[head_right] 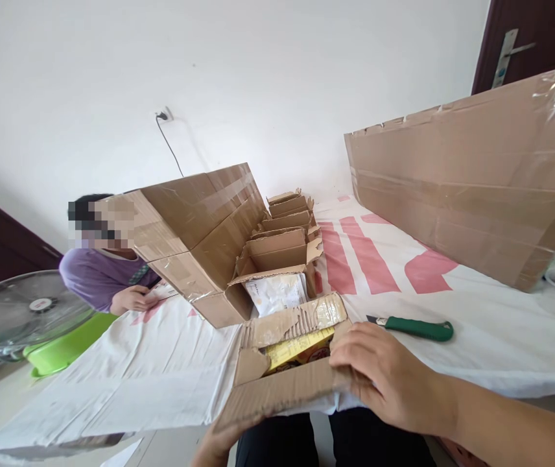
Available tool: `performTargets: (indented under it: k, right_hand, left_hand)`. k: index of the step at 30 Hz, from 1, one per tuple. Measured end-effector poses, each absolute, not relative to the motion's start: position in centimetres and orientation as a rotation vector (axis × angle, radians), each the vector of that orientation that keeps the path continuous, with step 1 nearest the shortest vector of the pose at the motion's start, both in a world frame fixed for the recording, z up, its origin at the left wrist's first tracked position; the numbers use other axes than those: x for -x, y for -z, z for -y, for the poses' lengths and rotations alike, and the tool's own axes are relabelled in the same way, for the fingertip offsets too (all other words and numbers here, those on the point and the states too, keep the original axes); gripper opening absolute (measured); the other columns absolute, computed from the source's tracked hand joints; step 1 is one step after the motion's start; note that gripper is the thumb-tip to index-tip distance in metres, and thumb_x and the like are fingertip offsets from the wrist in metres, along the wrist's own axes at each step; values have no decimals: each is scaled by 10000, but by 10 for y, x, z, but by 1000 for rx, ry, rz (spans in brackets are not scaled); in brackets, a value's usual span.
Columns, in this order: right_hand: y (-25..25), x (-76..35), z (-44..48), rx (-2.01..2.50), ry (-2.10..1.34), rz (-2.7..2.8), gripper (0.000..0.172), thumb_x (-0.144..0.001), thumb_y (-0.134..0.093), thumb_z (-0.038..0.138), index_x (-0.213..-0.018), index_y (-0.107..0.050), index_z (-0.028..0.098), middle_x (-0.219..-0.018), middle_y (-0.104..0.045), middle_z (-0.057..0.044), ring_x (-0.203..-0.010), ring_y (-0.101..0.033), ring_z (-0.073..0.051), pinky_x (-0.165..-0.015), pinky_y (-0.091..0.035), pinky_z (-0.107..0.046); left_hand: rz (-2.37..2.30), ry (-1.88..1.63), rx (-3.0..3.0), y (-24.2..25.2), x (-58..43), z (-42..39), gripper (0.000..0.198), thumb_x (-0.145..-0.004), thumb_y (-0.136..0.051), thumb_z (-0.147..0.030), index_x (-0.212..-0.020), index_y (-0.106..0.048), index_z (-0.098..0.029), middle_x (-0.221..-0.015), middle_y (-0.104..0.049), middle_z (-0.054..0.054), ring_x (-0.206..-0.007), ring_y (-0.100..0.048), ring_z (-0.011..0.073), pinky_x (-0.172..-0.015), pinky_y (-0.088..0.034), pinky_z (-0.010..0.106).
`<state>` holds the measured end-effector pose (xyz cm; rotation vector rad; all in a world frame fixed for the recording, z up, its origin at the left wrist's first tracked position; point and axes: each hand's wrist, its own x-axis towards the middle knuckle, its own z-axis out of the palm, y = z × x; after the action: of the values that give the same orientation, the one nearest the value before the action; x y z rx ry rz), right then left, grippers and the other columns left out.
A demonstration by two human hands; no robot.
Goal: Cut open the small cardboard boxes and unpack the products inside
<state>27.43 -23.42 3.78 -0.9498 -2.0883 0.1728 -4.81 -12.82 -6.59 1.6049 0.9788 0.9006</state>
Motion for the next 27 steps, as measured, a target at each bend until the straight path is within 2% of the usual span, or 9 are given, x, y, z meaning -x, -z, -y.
performTargets:
  k: [3,6,11,17,22,27]
  right_hand:
    - [-39,-274,227,1111,-195,1931,205,-961,-518,169,-1149,-538,249,-972,-706,-26,-863,-671,-156,-775,-529,-274]
    - [-43,-272,217,1205,-187,1845,239,-949,-525,189,-1177,-540,256,-974,-720,-17,-817,-692,-153,-752,-551,-270]
    - [-55,-268,201,1156,-146,1854,200,-890,-573,164,-1073,-612,236,-975,-714,-30,-867,-687,-166,-788,-560,-290]
    - [-66,-262,196,1032,-138,1862,150,-914,-525,123,-946,-633,222,-901,-702,-24,-846,-669,-145,-790,-546,-277]
    - [-72,-261,195,1138,-329,1796,132,-866,-553,130,-926,-626,222,-905,-709,-11,-846,-666,-147,-780,-541,-283]
    - [-83,-260,195,1209,-557,1705,55,-841,-591,198,-851,-637,227,-870,-709,3,-822,-655,-149,-765,-543,-287]
  left_hand:
    - [-935,-814,-1617,74,48,126,905,-535,-861,-593,-1291,-594,-173,-1153,-707,152,-1186,-589,430,-1033,-467,560]
    - [-883,-779,-1600,85,50,122,895,-578,-844,-576,-1306,-553,-146,-1266,-654,190,-1198,-578,434,-1038,-458,549]
    - [-867,-797,-1595,95,55,119,896,-595,-848,-538,-1330,-516,-149,-1324,-617,195,-1218,-564,430,-1053,-440,538]
    - [-848,-795,-1569,96,54,118,897,-594,-851,-530,-1329,-508,-148,-1321,-618,198,-1241,-548,434,-1047,-447,529]
    - [-840,-785,-1589,96,55,118,953,-604,-846,-539,-1387,-455,-163,-1367,-584,191,-1291,-507,431,-1081,-410,543]
    - [-879,-783,-1587,100,58,117,971,-587,-850,-551,-1389,-459,-167,-1331,-609,192,-1250,-539,440,-1053,-433,558]
